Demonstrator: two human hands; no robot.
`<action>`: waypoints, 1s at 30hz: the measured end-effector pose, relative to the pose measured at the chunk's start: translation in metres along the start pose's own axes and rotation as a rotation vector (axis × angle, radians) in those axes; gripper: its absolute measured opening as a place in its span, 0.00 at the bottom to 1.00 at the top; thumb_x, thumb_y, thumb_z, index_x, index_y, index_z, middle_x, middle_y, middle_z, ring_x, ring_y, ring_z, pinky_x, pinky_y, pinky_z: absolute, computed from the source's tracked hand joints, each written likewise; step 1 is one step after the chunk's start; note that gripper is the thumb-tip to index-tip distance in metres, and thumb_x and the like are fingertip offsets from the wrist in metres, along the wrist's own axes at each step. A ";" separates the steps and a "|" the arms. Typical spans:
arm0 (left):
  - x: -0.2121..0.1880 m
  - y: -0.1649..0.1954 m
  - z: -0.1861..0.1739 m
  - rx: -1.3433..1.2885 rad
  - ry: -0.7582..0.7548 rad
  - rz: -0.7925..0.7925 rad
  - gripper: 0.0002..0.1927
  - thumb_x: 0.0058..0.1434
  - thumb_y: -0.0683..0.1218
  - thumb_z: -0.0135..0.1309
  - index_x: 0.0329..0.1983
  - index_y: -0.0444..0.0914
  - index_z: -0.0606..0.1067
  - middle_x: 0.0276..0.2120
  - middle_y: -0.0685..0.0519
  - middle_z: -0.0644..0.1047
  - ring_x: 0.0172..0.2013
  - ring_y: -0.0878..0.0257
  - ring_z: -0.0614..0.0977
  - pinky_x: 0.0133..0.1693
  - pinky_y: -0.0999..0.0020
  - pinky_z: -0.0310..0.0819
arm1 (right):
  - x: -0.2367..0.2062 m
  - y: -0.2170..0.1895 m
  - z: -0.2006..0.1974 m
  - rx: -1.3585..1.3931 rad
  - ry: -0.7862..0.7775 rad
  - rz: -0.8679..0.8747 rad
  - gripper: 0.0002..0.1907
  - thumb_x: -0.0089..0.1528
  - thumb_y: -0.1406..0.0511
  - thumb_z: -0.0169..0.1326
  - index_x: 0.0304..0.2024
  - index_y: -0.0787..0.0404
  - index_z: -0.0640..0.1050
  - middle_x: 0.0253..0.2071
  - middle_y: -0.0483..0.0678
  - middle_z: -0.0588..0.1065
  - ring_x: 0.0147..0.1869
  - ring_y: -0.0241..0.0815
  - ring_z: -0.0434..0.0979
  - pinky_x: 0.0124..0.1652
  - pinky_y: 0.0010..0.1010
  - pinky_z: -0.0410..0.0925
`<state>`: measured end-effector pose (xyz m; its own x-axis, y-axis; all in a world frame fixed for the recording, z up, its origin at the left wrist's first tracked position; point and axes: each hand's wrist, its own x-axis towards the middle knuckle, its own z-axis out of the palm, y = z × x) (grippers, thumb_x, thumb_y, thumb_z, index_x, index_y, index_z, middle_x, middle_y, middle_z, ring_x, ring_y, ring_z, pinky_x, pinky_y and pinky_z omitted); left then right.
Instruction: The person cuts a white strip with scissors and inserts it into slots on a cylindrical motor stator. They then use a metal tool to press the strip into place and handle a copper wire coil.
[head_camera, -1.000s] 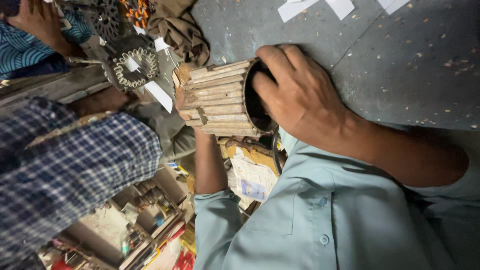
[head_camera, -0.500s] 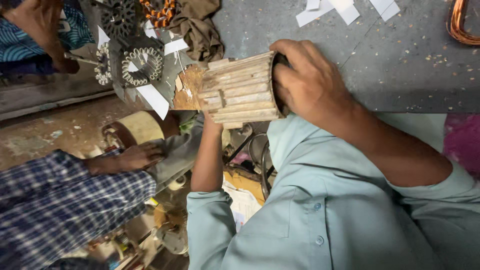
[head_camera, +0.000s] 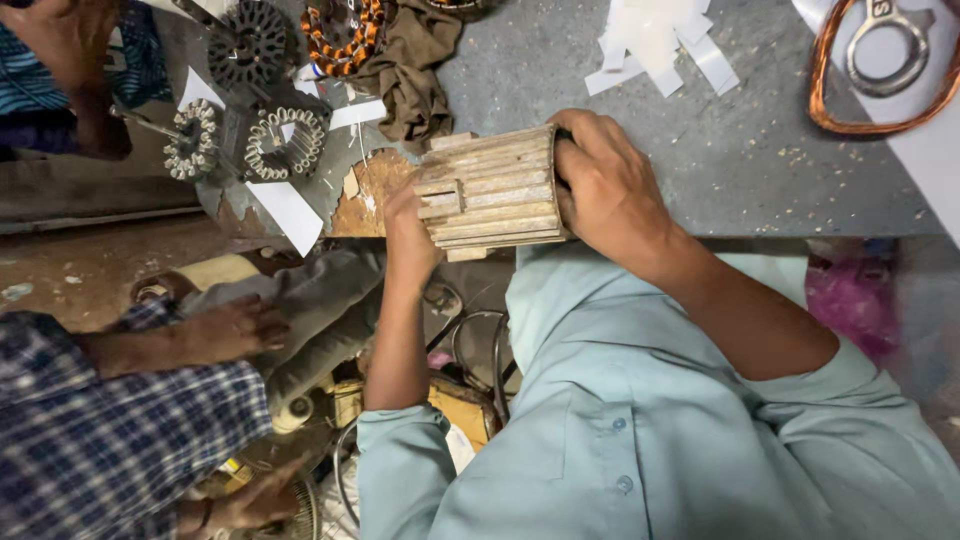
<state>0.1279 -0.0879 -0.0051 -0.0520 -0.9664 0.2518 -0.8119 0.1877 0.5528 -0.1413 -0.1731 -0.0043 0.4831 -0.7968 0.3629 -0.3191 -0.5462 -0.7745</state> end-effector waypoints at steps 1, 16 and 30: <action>0.001 0.001 0.001 -0.010 0.014 -0.006 0.17 0.53 0.37 0.62 0.47 0.32 0.79 0.48 0.40 0.81 0.51 0.43 0.83 0.55 0.57 0.77 | 0.001 0.001 -0.001 0.007 -0.014 0.007 0.14 0.59 0.70 0.62 0.46 0.69 0.78 0.59 0.56 0.72 0.61 0.59 0.72 0.58 0.45 0.68; -0.006 0.007 0.013 -0.086 0.055 -0.306 0.19 0.52 0.33 0.56 0.49 0.28 0.77 0.46 0.41 0.80 0.47 0.50 0.84 0.49 0.62 0.78 | 0.008 0.005 -0.013 0.067 -0.030 -0.036 0.12 0.56 0.71 0.62 0.42 0.69 0.79 0.58 0.56 0.73 0.60 0.59 0.73 0.58 0.45 0.68; -0.001 0.016 0.009 -0.184 0.074 -0.320 0.19 0.63 0.41 0.45 0.54 0.29 0.76 0.50 0.42 0.80 0.49 0.54 0.82 0.52 0.64 0.77 | 0.012 0.004 -0.008 0.032 -0.048 0.009 0.18 0.55 0.72 0.61 0.48 0.70 0.78 0.57 0.58 0.72 0.59 0.61 0.72 0.58 0.46 0.67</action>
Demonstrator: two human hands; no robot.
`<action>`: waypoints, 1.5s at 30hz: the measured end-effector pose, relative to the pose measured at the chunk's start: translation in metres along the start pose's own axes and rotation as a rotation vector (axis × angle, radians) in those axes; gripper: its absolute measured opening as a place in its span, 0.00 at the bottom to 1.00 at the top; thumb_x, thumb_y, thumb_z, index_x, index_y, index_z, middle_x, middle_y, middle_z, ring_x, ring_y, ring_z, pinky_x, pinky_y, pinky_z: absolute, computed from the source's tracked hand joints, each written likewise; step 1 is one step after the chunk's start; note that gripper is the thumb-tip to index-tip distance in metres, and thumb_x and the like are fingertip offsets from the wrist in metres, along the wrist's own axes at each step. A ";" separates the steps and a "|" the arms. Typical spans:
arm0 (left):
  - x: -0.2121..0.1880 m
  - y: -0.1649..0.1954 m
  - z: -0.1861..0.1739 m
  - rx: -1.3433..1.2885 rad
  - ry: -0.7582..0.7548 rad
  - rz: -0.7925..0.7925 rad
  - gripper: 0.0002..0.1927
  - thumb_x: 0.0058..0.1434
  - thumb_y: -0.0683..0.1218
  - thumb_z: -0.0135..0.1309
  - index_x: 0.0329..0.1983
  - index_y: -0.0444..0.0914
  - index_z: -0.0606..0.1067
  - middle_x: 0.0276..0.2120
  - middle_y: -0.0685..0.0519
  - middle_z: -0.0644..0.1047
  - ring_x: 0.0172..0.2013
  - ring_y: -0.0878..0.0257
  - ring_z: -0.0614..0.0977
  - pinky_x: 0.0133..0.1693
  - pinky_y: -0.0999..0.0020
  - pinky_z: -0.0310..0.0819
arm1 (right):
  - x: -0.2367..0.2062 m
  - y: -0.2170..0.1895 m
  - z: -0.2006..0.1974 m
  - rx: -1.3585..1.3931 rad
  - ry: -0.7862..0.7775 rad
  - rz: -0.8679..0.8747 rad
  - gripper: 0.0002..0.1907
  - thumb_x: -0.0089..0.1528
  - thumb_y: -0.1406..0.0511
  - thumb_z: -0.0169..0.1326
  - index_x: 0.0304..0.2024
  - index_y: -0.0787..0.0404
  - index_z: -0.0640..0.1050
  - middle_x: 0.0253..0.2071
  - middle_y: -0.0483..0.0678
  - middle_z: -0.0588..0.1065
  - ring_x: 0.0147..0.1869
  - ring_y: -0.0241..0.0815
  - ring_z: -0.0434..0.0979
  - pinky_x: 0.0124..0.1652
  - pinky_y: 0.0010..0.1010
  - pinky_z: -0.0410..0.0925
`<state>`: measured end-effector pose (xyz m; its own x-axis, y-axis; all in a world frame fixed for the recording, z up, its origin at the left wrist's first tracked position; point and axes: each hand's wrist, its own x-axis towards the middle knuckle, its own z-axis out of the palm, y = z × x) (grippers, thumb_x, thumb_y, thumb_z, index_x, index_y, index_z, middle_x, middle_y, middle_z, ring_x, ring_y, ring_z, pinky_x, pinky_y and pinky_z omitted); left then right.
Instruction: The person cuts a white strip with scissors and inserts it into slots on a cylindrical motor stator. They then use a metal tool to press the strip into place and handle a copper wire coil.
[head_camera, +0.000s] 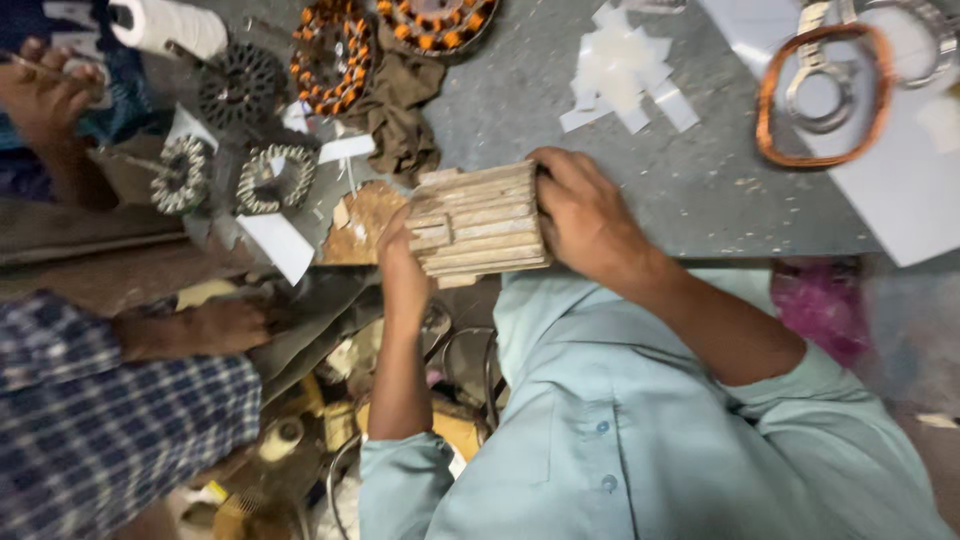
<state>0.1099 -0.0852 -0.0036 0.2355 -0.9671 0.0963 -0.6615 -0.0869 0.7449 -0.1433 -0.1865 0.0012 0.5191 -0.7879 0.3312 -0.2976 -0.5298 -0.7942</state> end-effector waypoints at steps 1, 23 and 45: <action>-0.002 -0.009 0.004 -0.168 0.019 -0.153 0.21 0.66 0.44 0.40 0.55 0.30 0.76 0.48 0.45 0.81 0.48 0.56 0.83 0.51 0.66 0.77 | 0.000 0.002 -0.001 0.003 -0.007 -0.026 0.17 0.55 0.72 0.61 0.47 0.70 0.78 0.57 0.59 0.72 0.60 0.61 0.72 0.58 0.46 0.68; -0.072 -0.116 -0.030 -0.431 0.203 -0.378 0.26 0.77 0.55 0.39 0.72 0.36 0.62 0.65 0.44 0.71 0.62 0.52 0.76 0.65 0.52 0.72 | -0.020 0.025 0.005 0.129 0.099 0.002 0.06 0.61 0.69 0.55 0.38 0.68 0.76 0.57 0.59 0.71 0.53 0.53 0.73 0.53 0.39 0.71; -0.032 -0.113 -0.016 -0.776 -0.114 -0.557 0.32 0.76 0.61 0.36 0.72 0.34 0.62 0.66 0.41 0.70 0.62 0.48 0.75 0.65 0.50 0.70 | -0.019 0.022 0.005 0.071 0.064 -0.084 0.08 0.61 0.69 0.55 0.40 0.68 0.79 0.60 0.62 0.70 0.57 0.57 0.74 0.54 0.42 0.73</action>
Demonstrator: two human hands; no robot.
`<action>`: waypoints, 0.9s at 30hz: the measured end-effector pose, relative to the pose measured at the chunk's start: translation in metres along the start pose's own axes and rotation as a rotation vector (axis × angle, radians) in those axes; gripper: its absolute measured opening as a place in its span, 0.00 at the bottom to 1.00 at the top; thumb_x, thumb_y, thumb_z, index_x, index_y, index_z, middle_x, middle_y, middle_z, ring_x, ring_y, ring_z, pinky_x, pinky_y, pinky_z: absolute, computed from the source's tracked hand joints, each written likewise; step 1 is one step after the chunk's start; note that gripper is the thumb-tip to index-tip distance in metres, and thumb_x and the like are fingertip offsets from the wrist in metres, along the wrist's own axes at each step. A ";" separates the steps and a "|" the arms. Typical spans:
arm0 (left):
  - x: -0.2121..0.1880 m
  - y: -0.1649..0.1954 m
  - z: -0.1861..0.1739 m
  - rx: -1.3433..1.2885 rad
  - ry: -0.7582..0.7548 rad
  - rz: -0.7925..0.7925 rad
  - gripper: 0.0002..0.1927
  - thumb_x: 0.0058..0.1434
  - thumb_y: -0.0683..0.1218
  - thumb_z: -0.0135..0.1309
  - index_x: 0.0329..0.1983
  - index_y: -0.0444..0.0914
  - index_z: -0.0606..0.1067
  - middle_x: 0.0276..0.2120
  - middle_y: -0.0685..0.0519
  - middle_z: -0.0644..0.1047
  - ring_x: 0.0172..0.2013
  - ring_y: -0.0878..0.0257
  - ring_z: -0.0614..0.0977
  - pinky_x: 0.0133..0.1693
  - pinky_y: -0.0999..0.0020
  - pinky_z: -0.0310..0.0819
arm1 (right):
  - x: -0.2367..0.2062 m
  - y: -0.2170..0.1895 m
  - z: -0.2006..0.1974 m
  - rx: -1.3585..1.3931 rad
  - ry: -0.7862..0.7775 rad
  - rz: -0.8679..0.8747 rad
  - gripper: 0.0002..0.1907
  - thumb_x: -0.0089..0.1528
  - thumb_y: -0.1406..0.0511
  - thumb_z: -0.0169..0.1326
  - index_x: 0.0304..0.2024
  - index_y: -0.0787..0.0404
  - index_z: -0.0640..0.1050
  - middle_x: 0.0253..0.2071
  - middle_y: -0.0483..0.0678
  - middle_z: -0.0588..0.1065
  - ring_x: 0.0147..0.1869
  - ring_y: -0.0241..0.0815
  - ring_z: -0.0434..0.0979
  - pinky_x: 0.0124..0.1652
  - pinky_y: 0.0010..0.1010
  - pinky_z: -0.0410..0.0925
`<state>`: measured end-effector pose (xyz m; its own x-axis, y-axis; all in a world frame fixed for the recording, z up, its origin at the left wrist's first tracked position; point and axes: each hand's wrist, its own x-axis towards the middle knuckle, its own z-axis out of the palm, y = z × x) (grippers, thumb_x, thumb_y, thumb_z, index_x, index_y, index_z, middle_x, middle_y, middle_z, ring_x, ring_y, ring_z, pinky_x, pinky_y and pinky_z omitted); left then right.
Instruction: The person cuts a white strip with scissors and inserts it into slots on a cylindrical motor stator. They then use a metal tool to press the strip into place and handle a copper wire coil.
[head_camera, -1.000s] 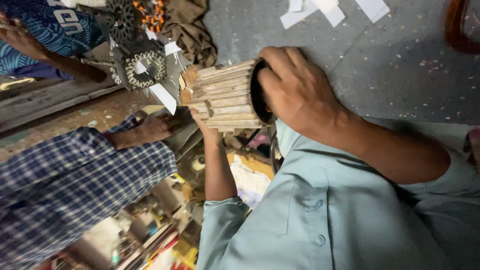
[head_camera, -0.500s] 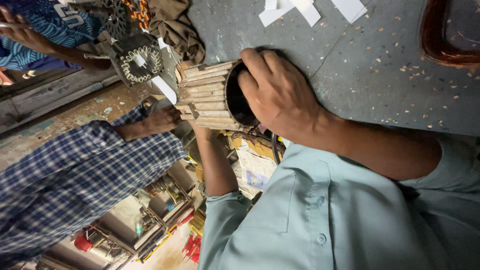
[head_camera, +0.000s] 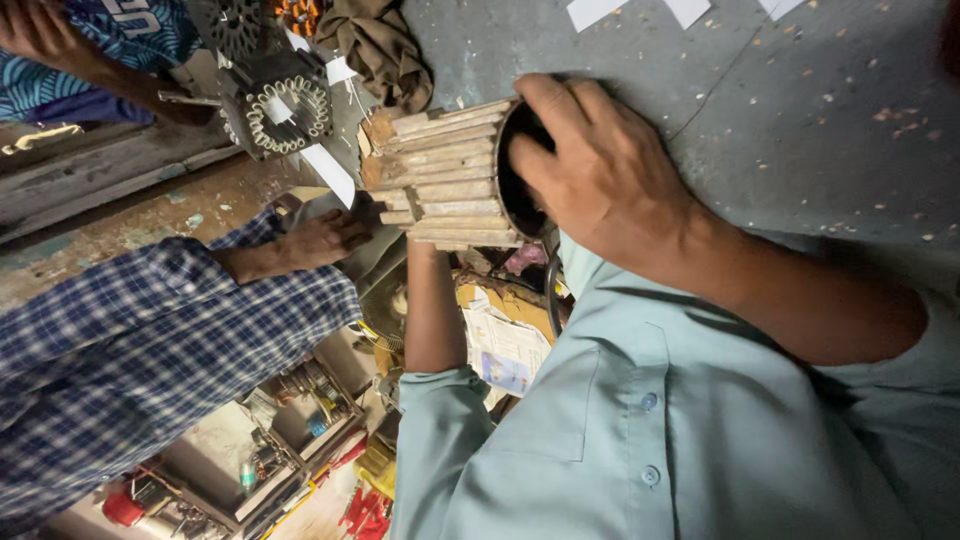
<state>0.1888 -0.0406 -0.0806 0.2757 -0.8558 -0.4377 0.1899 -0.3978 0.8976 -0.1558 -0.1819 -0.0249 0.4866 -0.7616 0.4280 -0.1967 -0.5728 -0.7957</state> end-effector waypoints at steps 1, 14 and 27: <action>0.001 0.000 0.003 0.006 -0.002 -0.002 0.32 0.76 0.61 0.36 0.72 0.34 0.62 0.66 0.41 0.70 0.62 0.48 0.75 0.65 0.50 0.71 | 0.000 0.000 0.000 -0.009 -0.001 -0.006 0.08 0.62 0.69 0.55 0.41 0.69 0.79 0.60 0.62 0.69 0.57 0.57 0.74 0.55 0.42 0.73; 0.004 0.013 -0.005 0.053 0.030 0.017 0.31 0.76 0.60 0.37 0.71 0.34 0.63 0.65 0.41 0.71 0.62 0.49 0.76 0.64 0.51 0.71 | 0.000 -0.003 0.004 0.007 0.018 0.057 0.07 0.61 0.70 0.55 0.40 0.69 0.75 0.57 0.58 0.71 0.55 0.55 0.74 0.55 0.41 0.72; -0.022 0.005 0.007 0.122 0.132 0.065 0.30 0.76 0.58 0.38 0.71 0.33 0.63 0.64 0.41 0.72 0.61 0.50 0.76 0.63 0.52 0.72 | 0.003 -0.002 0.007 0.003 0.011 0.105 0.06 0.61 0.69 0.56 0.37 0.68 0.76 0.57 0.57 0.71 0.54 0.52 0.73 0.52 0.39 0.72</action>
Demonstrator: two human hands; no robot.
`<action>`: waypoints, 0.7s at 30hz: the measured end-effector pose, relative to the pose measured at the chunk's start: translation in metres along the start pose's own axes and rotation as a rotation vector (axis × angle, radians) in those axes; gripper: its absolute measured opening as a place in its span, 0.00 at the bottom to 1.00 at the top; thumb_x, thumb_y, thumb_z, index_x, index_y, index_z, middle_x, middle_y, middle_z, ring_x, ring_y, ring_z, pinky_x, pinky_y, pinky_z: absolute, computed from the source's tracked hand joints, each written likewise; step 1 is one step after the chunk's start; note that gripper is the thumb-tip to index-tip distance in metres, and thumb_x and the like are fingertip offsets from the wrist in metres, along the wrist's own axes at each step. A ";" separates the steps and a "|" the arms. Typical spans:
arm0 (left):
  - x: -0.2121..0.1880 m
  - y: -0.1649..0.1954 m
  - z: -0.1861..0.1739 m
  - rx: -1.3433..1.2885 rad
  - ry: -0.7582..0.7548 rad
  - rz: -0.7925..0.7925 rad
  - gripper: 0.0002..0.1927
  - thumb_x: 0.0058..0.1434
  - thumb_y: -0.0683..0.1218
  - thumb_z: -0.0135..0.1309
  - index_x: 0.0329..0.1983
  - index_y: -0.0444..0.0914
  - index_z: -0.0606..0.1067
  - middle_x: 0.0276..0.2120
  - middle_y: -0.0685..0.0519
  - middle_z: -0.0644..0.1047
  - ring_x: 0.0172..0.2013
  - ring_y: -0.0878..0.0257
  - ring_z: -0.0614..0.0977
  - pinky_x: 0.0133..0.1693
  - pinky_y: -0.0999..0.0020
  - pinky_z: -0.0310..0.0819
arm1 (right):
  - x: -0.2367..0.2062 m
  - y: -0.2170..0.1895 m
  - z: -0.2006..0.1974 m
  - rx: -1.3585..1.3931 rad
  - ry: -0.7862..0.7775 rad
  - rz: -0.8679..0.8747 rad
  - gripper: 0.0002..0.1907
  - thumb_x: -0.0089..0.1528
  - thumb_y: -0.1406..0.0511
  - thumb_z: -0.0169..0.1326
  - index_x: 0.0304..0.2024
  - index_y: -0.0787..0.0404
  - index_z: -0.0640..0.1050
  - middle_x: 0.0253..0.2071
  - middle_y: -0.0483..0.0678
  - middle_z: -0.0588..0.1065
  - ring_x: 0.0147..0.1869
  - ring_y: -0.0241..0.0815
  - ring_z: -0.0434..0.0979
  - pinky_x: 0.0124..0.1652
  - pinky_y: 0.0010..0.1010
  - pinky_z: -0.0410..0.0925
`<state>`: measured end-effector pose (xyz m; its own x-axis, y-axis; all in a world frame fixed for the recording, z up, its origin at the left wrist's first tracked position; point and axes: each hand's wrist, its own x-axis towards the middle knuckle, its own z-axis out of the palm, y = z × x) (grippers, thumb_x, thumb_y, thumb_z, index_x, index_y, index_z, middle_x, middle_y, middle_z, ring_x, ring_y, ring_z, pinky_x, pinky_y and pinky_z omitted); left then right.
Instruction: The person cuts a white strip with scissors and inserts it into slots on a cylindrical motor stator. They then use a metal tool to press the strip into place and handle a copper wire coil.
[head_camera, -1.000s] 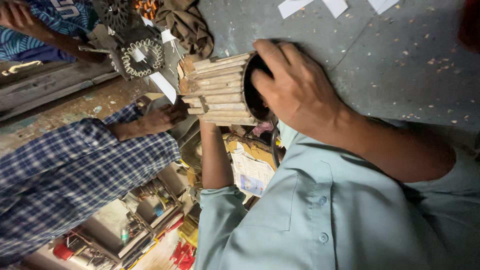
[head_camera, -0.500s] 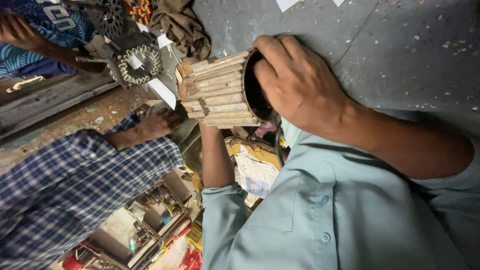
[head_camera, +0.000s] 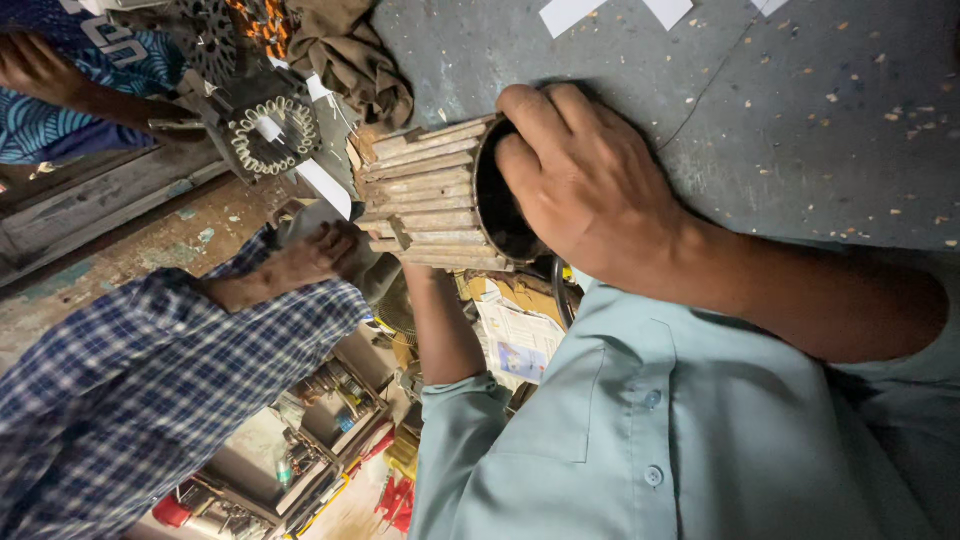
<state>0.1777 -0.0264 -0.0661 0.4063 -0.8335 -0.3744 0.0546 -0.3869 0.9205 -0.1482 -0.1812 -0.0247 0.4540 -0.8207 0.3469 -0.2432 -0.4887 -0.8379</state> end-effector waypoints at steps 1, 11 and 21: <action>0.000 -0.001 0.002 0.001 0.000 -0.002 0.30 0.76 0.58 0.38 0.71 0.33 0.63 0.64 0.41 0.72 0.61 0.50 0.76 0.63 0.52 0.72 | 0.000 0.000 0.000 0.002 -0.012 0.001 0.06 0.61 0.69 0.55 0.37 0.68 0.76 0.57 0.57 0.71 0.54 0.52 0.73 0.53 0.39 0.72; -0.006 -0.001 0.012 0.038 0.010 -0.003 0.29 0.76 0.57 0.39 0.70 0.33 0.64 0.64 0.42 0.72 0.61 0.50 0.77 0.63 0.52 0.73 | 0.002 0.002 -0.008 0.058 -0.048 -0.030 0.09 0.62 0.67 0.53 0.41 0.69 0.76 0.59 0.60 0.69 0.56 0.55 0.72 0.57 0.40 0.71; -0.017 0.010 -0.003 0.037 0.049 -0.005 0.28 0.76 0.57 0.40 0.70 0.33 0.64 0.63 0.42 0.73 0.60 0.51 0.77 0.63 0.53 0.74 | 0.004 -0.002 -0.004 0.050 -0.024 0.051 0.08 0.63 0.69 0.53 0.41 0.69 0.76 0.57 0.58 0.71 0.56 0.54 0.73 0.55 0.41 0.71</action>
<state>0.1742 -0.0153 -0.0501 0.4505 -0.8114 -0.3724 0.0231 -0.4064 0.9134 -0.1489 -0.1844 -0.0198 0.4627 -0.8365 0.2935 -0.2238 -0.4306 -0.8744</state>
